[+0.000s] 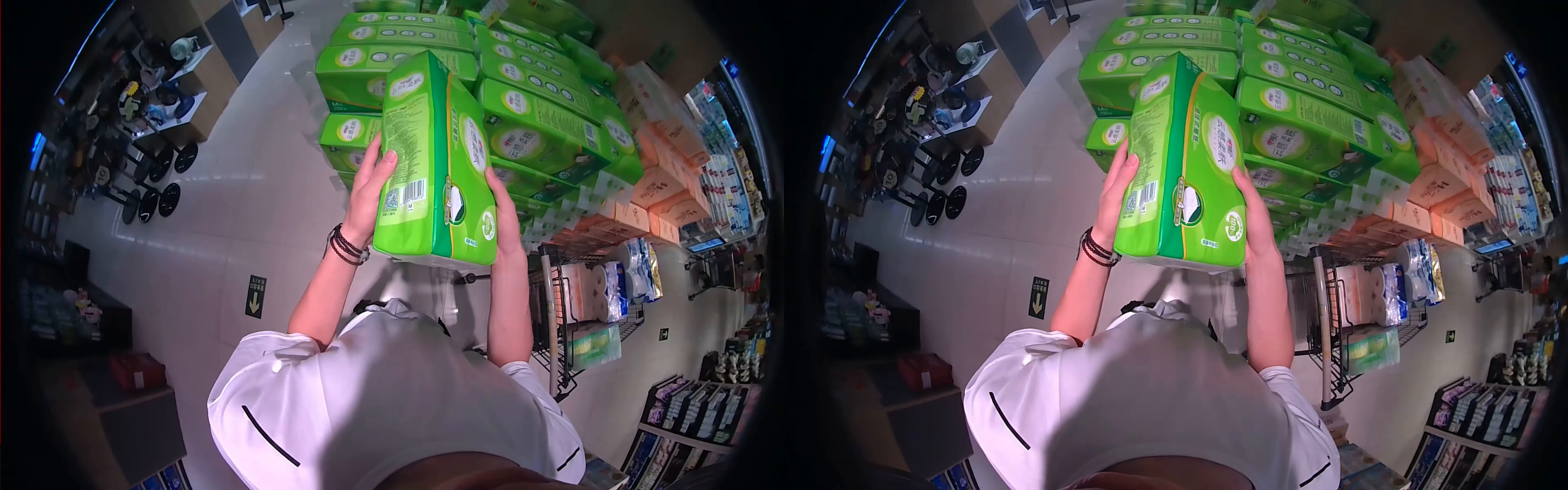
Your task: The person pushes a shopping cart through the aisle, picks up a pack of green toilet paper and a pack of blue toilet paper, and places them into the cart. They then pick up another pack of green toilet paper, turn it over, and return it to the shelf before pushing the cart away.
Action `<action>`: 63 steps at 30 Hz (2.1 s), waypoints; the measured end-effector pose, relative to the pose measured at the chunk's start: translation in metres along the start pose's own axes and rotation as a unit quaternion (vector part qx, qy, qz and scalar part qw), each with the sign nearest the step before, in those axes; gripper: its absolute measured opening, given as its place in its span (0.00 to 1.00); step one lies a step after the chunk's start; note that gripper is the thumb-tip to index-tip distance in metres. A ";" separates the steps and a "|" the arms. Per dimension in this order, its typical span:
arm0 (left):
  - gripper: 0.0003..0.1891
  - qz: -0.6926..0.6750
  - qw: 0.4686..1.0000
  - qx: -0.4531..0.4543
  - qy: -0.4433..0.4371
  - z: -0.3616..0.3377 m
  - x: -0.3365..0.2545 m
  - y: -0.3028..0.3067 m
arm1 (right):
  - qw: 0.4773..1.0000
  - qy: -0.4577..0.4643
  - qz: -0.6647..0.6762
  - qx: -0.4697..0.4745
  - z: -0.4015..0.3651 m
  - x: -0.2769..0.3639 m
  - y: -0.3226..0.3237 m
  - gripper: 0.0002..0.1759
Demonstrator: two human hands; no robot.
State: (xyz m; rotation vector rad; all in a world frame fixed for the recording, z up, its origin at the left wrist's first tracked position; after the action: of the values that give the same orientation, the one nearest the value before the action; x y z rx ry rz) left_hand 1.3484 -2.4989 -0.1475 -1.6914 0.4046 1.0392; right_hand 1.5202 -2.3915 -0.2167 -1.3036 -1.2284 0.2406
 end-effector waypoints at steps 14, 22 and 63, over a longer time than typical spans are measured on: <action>0.36 -0.130 0.987 0.066 0.060 0.006 0.000 0.017 | 0.693 0.372 -0.615 0.047 -0.060 0.050 -0.091 0.49; 0.50 -0.302 0.933 0.138 0.142 0.021 0.051 0.057 | 0.805 0.303 -0.505 0.069 -0.068 0.030 -0.109 0.57; 0.47 0.122 0.988 0.024 -0.092 0.002 -0.021 0.047 | 0.967 -0.040 0.184 0.170 -0.003 -0.070 0.011 0.36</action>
State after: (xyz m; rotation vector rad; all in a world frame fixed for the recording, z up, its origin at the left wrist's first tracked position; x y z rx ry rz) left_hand 1.3025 -2.5202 -0.1592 -1.5131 0.5218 1.3417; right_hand 1.4993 -2.4407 -0.2629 -1.2177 -0.9509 0.7456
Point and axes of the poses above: each hand's wrist, its own z-axis towards the middle knuckle, its own y-axis out of the back of the hand, x = y × z, the point moved 2 cm from there along z, towards the middle knuckle, and after that the axes turned 11 degrees about -z, right-handed, at the moved point
